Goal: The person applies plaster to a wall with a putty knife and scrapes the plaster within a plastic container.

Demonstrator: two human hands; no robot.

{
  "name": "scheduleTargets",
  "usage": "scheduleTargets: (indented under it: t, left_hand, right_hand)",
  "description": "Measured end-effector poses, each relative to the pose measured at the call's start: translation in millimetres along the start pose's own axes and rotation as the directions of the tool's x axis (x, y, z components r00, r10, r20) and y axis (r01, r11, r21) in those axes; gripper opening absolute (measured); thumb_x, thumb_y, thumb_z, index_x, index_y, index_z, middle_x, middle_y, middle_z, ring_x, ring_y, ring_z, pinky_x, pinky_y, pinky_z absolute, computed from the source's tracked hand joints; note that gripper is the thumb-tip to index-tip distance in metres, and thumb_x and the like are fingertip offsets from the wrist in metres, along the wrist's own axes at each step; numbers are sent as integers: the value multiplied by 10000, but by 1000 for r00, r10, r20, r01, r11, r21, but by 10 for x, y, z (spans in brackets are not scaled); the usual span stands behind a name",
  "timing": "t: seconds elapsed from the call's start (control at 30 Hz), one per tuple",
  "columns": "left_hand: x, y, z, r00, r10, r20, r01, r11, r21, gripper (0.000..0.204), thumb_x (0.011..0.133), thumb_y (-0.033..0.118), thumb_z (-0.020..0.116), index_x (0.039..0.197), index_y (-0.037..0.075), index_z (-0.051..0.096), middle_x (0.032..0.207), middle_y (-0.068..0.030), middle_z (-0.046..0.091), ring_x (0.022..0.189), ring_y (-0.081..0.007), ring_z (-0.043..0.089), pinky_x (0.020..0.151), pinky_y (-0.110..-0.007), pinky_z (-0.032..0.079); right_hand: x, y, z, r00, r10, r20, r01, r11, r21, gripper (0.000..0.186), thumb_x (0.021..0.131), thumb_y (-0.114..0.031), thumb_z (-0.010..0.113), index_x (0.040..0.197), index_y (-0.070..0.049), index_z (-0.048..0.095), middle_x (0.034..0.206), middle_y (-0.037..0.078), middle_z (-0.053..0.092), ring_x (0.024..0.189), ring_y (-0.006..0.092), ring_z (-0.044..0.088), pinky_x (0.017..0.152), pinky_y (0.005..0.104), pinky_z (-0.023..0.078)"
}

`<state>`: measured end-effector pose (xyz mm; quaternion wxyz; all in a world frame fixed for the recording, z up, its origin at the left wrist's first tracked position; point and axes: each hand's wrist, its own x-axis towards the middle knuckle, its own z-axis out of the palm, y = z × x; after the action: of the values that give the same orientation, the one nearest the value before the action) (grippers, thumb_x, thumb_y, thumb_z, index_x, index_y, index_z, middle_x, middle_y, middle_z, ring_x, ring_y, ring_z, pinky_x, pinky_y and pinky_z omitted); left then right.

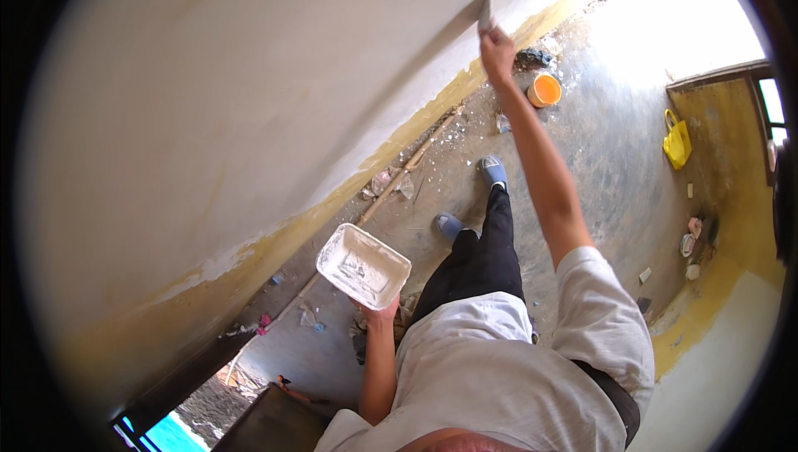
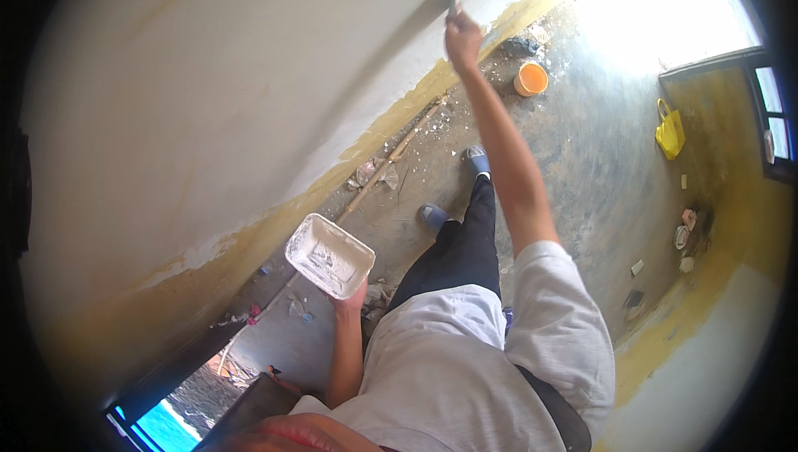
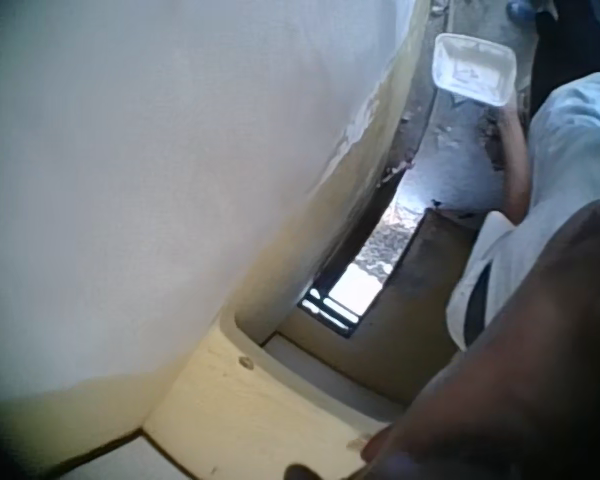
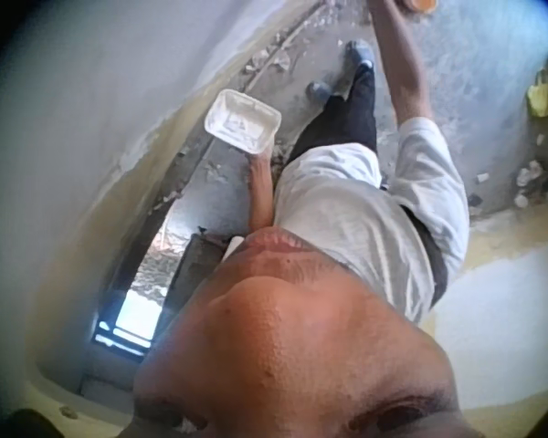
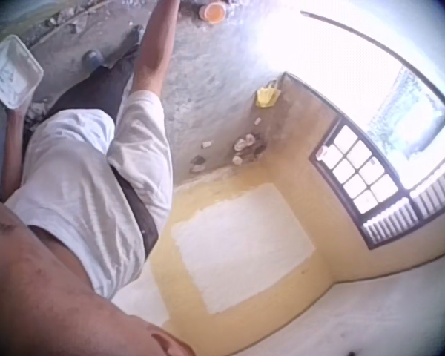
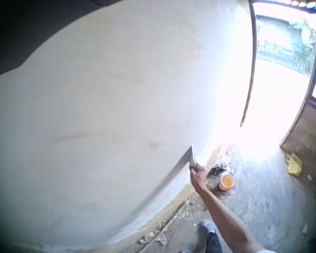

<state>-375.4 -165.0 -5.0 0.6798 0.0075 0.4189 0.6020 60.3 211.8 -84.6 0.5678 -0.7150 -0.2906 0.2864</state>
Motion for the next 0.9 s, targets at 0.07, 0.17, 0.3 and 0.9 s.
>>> scheduleTargets:
  t: [0.07, 0.17, 0.3, 0.9]
  left_hand:
    - [-84, 142, -10, 1000, 14, -28, -14, 1000, -1, 703, 944, 631, 463, 1487, 185, 450, 1507, -14, 476, 1383, -262, 430, 1174, -498, 286]
    - [-275, 343, -92, 997, 54, -57, -57, 997, -48, 704, 941, 637, 462, 1484, 191, 453, 1505, -10, 478, 1381, -261, 433, 1170, -500, 291]
    - [-451, 582, -254, 992, 121, -33, -124, 988, -94, 681, 948, 621, 454, 1476, 192, 464, 1496, -15, 489, 1372, -266, 444, 1166, -497, 299]
    - [-416, 524, 763, 969, 69, 236, -11, 971, -240, 586, 962, 530, 508, 1424, 170, 521, 1428, -17, 558, 1316, -245, 505, 1152, -462, 322]
  right_hand:
    - [-672, -229, 306, 999, -24, 28, 26, 999, -45, 382, 912, -139, 626, 1286, -69, 662, 942, 176, 744, 782, 199, 697, 708, 342, 534]
    - [-1932, -786, 803, 997, -51, 59, 49, 998, 38, 448, 866, -12, 639, 1314, -27, 635, 853, 191, 726, 721, 188, 687, 665, 340, 532]
    - [-3248, -1000, 1458, 964, -264, 33, 256, 953, 164, 403, 869, -33, 667, 1263, 39, 629, 947, 260, 703, 837, 302, 710, 736, 404, 537]
    - [-2632, -402, -619, 966, -259, -21, 258, 966, -17, 277, 950, -99, 592, 1190, 24, 655, 768, 121, 663, 671, 122, 551, 626, 306, 473]
